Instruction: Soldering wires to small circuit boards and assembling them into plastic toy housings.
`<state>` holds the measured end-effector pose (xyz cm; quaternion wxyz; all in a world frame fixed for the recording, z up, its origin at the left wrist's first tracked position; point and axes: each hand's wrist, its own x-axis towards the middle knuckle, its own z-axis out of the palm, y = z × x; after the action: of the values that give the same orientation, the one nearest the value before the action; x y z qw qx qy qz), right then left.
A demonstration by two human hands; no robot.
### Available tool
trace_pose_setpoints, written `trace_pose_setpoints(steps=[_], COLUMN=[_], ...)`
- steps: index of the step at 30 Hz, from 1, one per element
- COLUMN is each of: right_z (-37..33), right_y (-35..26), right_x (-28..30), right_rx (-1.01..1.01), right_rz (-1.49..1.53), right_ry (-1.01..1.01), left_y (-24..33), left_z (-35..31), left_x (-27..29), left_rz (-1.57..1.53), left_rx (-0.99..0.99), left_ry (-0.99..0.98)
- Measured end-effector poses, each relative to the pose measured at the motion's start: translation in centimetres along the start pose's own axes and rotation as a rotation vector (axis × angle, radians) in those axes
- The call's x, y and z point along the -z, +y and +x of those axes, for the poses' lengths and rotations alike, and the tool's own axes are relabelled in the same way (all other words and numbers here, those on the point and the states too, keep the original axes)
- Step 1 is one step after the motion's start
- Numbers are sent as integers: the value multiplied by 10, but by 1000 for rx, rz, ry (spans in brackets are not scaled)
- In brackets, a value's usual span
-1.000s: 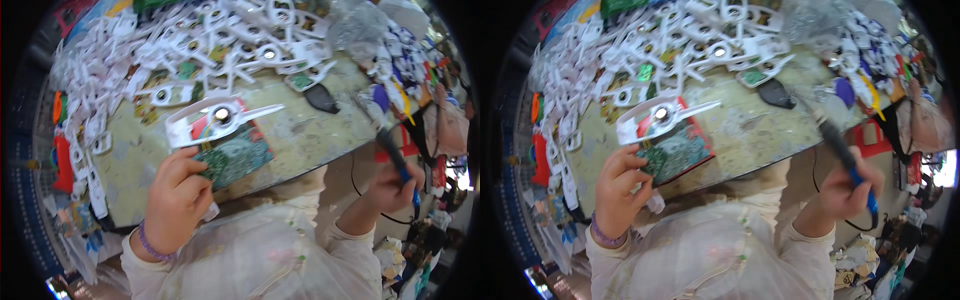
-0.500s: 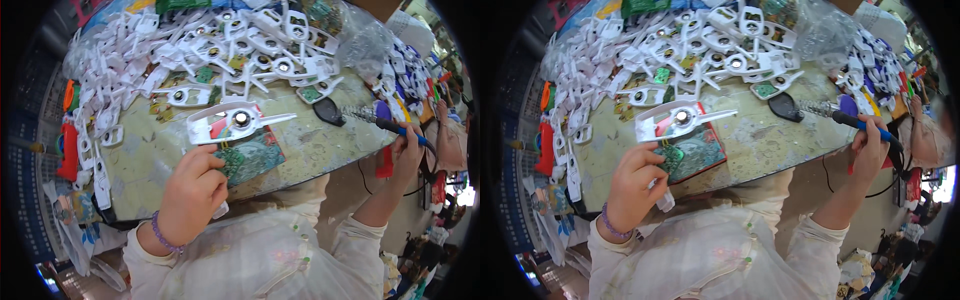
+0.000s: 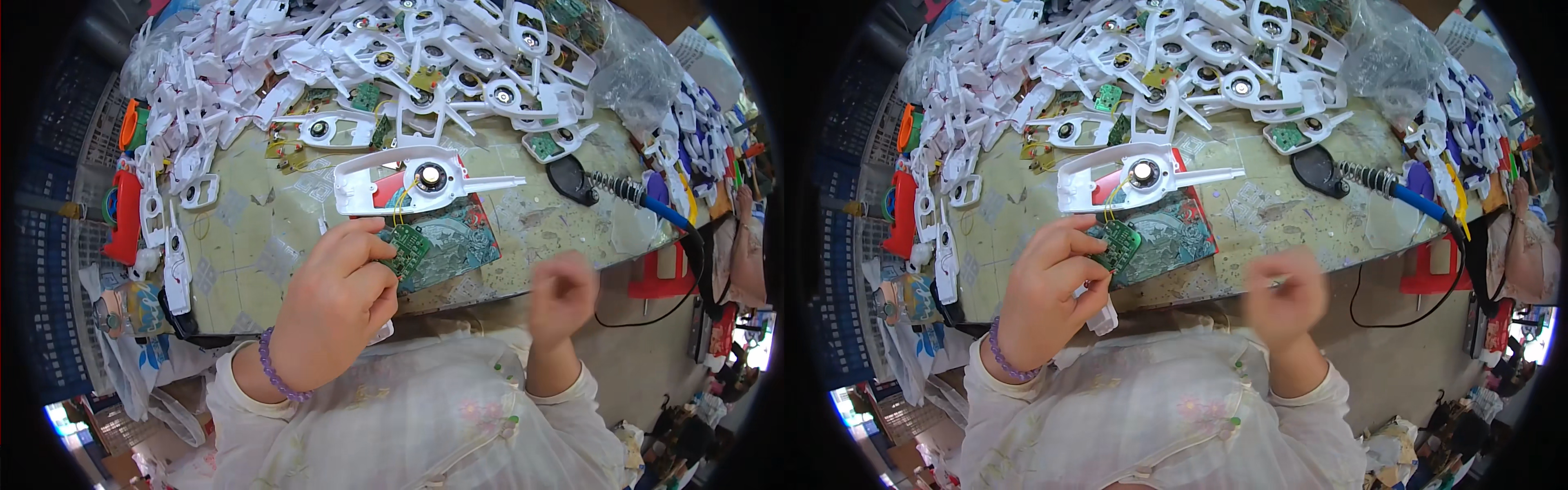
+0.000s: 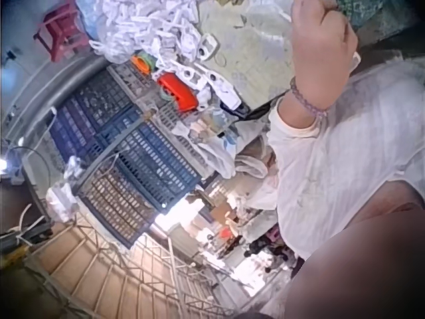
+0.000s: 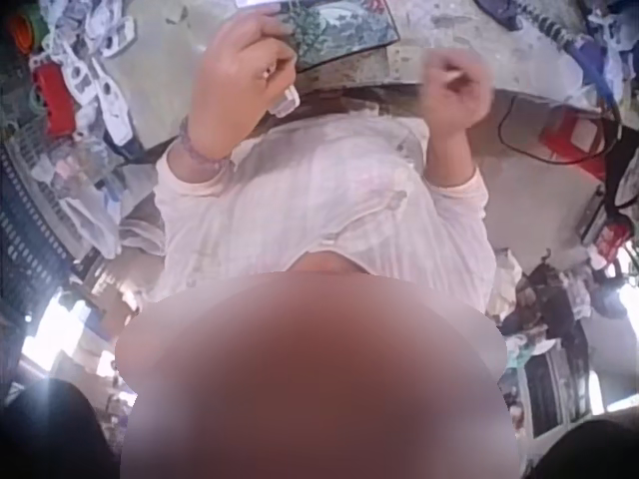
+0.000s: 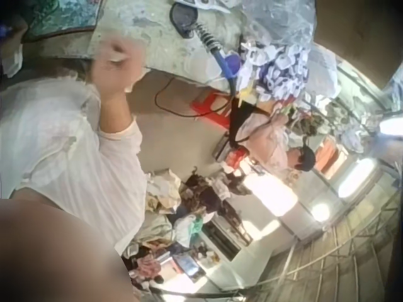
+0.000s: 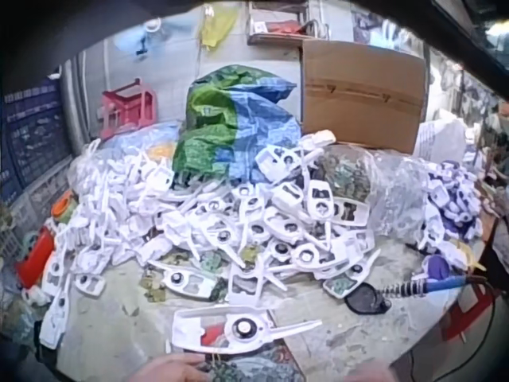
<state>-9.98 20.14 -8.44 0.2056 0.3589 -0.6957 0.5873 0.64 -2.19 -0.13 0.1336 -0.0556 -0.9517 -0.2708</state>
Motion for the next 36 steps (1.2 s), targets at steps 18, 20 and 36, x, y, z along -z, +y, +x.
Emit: trace_pose_setpoints(steps=[18, 20, 36], right_z=[95, 91, 53], right_y=[-5, -18, -63], right_x=[-38, -43, -118], right_rx=[37, -35, 339], right_rz=[-374, -310, -83], right_ry=[-520, -535, -390], left_y=[-8, -13, -65], left_z=[-16, -23, -83], left_x=[-5, -3, 24], left_rz=[94, 86, 171], left_rx=[-36, -10, 165], left_ry=[173, 209, 413])
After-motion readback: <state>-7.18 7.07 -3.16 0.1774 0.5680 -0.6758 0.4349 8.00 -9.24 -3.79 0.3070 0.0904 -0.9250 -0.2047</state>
